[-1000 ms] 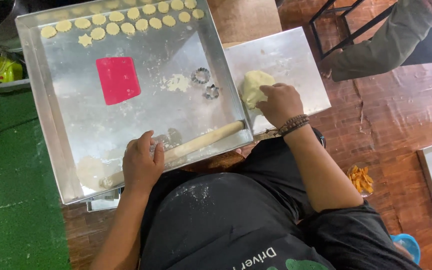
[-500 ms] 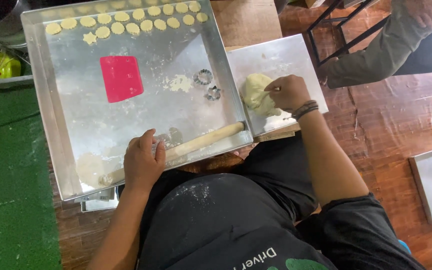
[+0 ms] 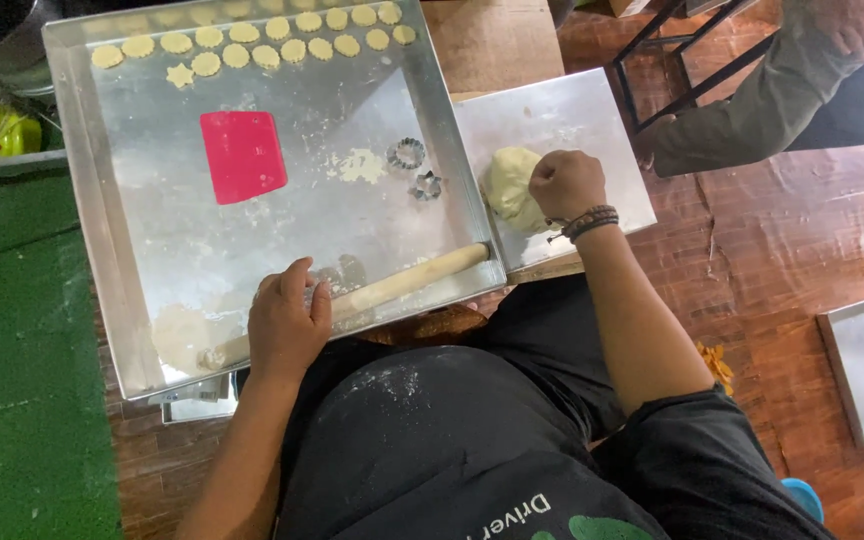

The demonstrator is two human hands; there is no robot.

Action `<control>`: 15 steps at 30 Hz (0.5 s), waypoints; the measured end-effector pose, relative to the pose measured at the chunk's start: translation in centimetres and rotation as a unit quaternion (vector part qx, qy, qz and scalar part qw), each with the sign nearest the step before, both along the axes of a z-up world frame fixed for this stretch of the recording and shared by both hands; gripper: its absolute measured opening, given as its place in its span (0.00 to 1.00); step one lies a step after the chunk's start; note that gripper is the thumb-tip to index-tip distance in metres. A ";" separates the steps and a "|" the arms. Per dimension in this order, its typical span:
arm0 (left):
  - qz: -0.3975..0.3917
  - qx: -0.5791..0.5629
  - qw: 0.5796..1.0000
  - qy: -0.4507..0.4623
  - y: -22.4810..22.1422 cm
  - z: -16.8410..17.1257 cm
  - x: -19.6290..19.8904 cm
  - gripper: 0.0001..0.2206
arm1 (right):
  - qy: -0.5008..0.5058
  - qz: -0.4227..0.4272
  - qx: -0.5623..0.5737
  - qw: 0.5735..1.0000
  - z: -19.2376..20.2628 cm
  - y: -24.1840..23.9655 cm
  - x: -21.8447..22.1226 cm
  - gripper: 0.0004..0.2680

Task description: The person is preparing cookies by rolling out dough with a rolling pin, cutting out star shapes with a cookie cutter, and arranging them on a baking tray.

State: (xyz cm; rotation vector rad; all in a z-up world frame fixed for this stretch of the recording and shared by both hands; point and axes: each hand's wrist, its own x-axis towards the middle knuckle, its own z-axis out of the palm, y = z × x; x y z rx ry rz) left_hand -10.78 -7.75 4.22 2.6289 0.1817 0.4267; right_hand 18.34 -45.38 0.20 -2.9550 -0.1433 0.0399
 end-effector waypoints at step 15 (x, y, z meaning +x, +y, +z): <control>-0.007 0.001 1.000 -0.012 0.0 -0.2 0.1 0.15 | 0.109 0.120 -0.001 0.987 10.6 1.1 -4.8 0.15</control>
